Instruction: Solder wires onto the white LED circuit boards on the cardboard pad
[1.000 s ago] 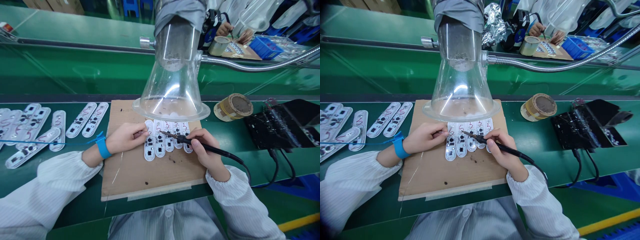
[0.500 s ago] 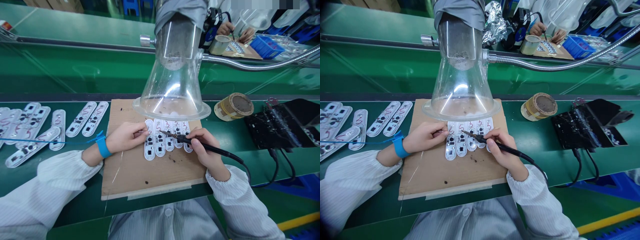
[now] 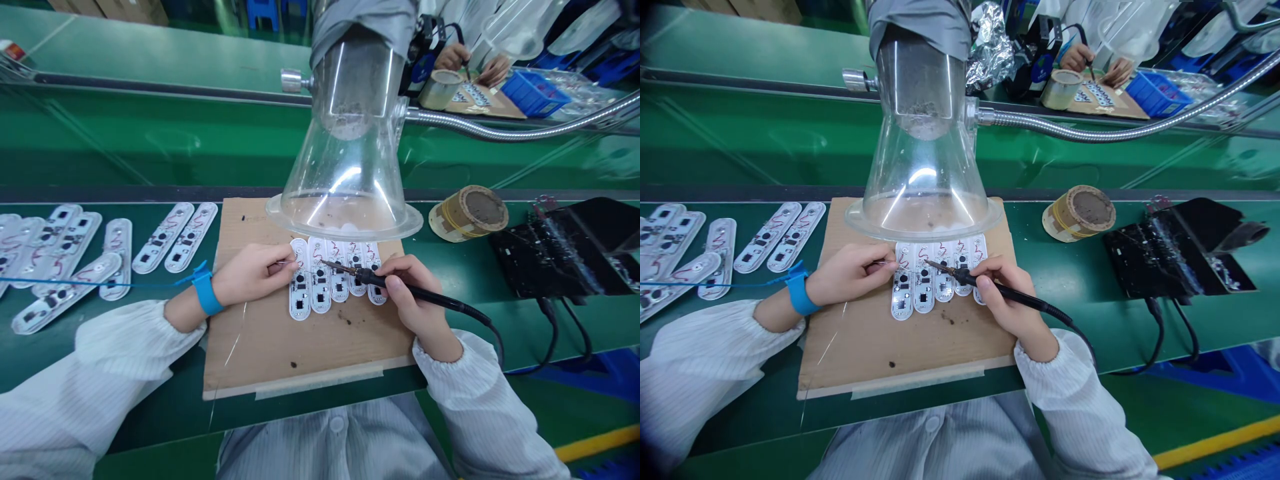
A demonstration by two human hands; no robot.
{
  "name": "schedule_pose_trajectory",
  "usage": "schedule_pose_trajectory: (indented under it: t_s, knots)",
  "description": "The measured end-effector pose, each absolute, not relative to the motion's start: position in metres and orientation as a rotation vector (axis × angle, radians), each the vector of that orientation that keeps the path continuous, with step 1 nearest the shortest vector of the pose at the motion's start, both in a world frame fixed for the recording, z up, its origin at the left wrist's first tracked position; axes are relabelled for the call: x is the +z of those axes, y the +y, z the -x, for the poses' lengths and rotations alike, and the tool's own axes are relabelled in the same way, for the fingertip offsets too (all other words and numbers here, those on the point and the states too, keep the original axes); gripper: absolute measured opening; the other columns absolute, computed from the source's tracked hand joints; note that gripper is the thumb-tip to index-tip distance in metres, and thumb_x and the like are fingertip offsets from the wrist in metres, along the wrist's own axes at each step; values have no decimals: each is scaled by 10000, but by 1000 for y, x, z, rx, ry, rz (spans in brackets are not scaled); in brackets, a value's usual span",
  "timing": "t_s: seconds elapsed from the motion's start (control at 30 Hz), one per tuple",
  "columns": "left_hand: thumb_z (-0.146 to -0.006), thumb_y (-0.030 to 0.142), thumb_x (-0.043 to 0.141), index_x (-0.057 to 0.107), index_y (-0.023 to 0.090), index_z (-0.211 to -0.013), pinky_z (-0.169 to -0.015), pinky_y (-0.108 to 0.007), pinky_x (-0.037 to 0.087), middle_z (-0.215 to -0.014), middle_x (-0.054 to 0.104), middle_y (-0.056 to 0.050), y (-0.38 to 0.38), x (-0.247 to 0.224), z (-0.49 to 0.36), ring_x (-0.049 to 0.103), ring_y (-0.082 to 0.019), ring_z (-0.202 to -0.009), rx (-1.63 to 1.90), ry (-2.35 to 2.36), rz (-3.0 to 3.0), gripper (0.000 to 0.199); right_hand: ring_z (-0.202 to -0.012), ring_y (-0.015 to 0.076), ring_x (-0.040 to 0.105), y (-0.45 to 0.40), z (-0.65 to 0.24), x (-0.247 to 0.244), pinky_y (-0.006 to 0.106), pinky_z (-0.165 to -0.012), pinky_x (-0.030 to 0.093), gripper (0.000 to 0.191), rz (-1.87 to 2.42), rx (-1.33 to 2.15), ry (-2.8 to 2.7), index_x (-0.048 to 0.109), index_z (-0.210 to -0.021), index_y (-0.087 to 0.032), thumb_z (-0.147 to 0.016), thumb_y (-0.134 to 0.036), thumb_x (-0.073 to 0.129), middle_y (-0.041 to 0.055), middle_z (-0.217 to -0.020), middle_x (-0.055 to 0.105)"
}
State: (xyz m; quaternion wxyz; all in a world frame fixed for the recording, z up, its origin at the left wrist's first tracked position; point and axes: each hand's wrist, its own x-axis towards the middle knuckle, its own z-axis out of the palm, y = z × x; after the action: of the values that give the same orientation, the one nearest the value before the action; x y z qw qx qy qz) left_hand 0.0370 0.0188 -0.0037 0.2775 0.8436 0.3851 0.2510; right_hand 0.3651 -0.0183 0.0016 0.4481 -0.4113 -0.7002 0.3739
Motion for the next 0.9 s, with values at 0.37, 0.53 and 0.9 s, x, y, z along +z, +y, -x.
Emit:
schedule_pose_trajectory:
  t_s: [0.37,0.53,0.9]
  knots:
    - [-1042,269,546,513,213,-771,-539,-230,301,-585,450,80,18,-2,-37,426,-96,-506,693,1042,-2266,279,-720,165,661,-17,-368,0,304,-586,476,144,1011,899,-1680,739,-1058,-260,-1097,-383,674,26,-895,716]
    - [-1035,252,556,510,215,-772,-527,-228,295,-589,460,80,17,-1,-38,420,-96,-499,709,1041,-2273,270,-720,168,651,-18,-368,-1,311,-591,471,143,1005,911,-1644,737,-1064,-259,-1097,-383,676,24,-882,700]
    - [-1039,240,558,494,217,-766,-527,-226,294,-586,462,79,16,1,-38,413,-94,-499,727,1018,-2275,281,-716,172,632,-19,-368,-2,329,-616,469,142,987,924,-1610,728,-1071,-260,-1105,-381,664,21,-866,690]
